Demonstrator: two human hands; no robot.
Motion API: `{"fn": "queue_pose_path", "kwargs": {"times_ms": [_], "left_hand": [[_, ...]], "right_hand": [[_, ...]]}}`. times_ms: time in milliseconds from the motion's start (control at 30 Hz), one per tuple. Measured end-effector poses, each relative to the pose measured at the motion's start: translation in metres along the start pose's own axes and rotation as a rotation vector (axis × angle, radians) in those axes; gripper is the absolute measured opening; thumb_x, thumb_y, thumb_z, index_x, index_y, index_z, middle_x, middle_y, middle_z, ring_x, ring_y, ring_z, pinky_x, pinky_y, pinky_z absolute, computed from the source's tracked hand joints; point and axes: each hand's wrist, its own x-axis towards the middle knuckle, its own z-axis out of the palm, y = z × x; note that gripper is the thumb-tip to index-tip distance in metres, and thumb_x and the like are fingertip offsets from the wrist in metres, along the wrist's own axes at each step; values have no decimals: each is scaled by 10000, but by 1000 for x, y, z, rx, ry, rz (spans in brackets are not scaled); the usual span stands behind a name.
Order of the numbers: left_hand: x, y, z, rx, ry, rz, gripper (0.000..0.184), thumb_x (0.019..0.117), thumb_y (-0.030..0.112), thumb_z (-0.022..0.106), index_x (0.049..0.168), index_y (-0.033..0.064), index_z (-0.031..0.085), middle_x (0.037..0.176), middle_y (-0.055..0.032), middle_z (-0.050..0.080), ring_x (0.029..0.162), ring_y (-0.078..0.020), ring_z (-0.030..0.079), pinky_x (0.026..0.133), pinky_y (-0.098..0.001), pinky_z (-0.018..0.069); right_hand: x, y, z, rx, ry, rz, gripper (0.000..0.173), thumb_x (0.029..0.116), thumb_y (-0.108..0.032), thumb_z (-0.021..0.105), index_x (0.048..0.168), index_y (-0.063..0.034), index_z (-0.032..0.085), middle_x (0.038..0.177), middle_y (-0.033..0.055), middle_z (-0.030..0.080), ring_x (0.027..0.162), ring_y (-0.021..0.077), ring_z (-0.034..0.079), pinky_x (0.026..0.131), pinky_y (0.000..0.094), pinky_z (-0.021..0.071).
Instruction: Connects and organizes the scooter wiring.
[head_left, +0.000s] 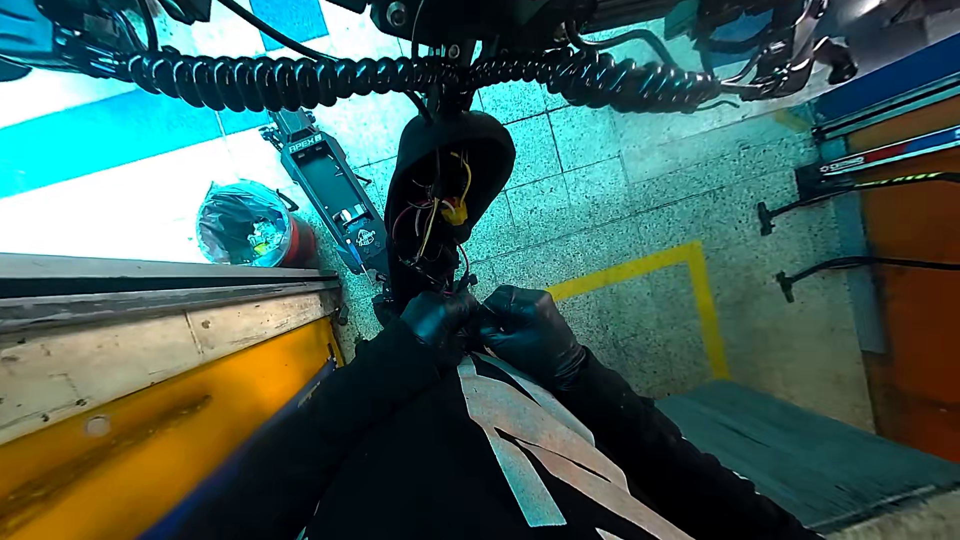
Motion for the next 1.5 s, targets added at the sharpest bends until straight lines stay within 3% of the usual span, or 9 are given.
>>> {"fn": "queue_pose_path", "kwargs": {"times_ms": [333, 600, 800, 900, 967, 1033, 1233, 1400, 1500], "left_hand": [[2, -8, 7, -87, -40, -106, 87, 865, 88, 688, 936, 88, 739, 822, -67, 707, 798, -200, 698, 738, -464, 575], [4, -11, 7, -58, -52, -41, 100, 888, 86, 677, 963, 55, 735, 822, -99, 704, 789, -229, 698, 736, -476, 575], [1, -4, 2, -89, -41, -42, 126, 831, 35, 703, 954, 25, 728, 794, -112, 693, 751, -232, 689, 706, -464, 566], [0, -4, -1, -106, -23, -21, 125, 865, 47, 688, 975, 9, 731, 806, -119, 711, 747, -227, 704, 709, -456, 576], [-3, -4, -3, -173, 1, -35, 140, 915, 64, 684, 1029, 9, 745, 886, -111, 746, 812, -188, 727, 783, -421, 600], [-4, -5, -5, -255, 37, -40, 140, 928, 87, 696, 1034, 17, 753, 912, -88, 757, 834, -134, 728, 806, -361, 605], [-4, -11, 0, -386, 108, 28, 138, 888, 72, 747, 1015, 18, 760, 913, -56, 763, 837, -71, 722, 799, -282, 612], [-3, -12, 0, -414, 120, 15, 124, 924, 74, 702, 1004, -12, 743, 867, -70, 749, 759, -71, 712, 730, -267, 617], [0, -14, 1, -338, 146, 36, 148, 943, 108, 664, 970, -24, 726, 792, -76, 722, 692, -77, 687, 666, -272, 597]], "right_hand": [[-5, -2, 12, -133, 102, 70, 248, 824, -210, 707, 634, -82, 613, 659, 47, 592, 616, 166, 600, 527, 360, 475], [-6, -1, 11, -133, 135, 75, 256, 818, -198, 698, 615, -84, 591, 629, 45, 581, 593, 170, 594, 514, 368, 467], [-7, 1, 11, -66, 145, 107, 284, 820, -217, 726, 611, -89, 581, 627, 34, 586, 599, 148, 594, 527, 356, 473], [-7, -2, 10, 5, 134, 136, 260, 826, -169, 718, 619, -80, 588, 631, 28, 585, 590, 113, 579, 524, 313, 470], [-9, -1, 6, 156, 96, 152, 190, 838, -130, 700, 670, -80, 627, 653, -6, 595, 592, 48, 559, 532, 241, 467], [-14, 8, 2, 395, 42, 102, 119, 889, -116, 678, 795, -48, 704, 761, -19, 663, 686, 5, 602, 620, 194, 519], [-20, 19, 3, 628, 19, 2, 143, 963, -141, 622, 891, -62, 717, 912, -23, 704, 876, 19, 650, 784, 203, 554], [-19, 15, 1, 624, 21, 88, 151, 975, -91, 583, 936, -68, 727, 880, -58, 693, 776, -22, 612, 706, 159, 522], [-19, 15, 1, 647, 43, 130, 217, 1023, -185, 570, 1057, -35, 723, 922, -15, 725, 746, 14, 635, 682, 199, 551]]}}
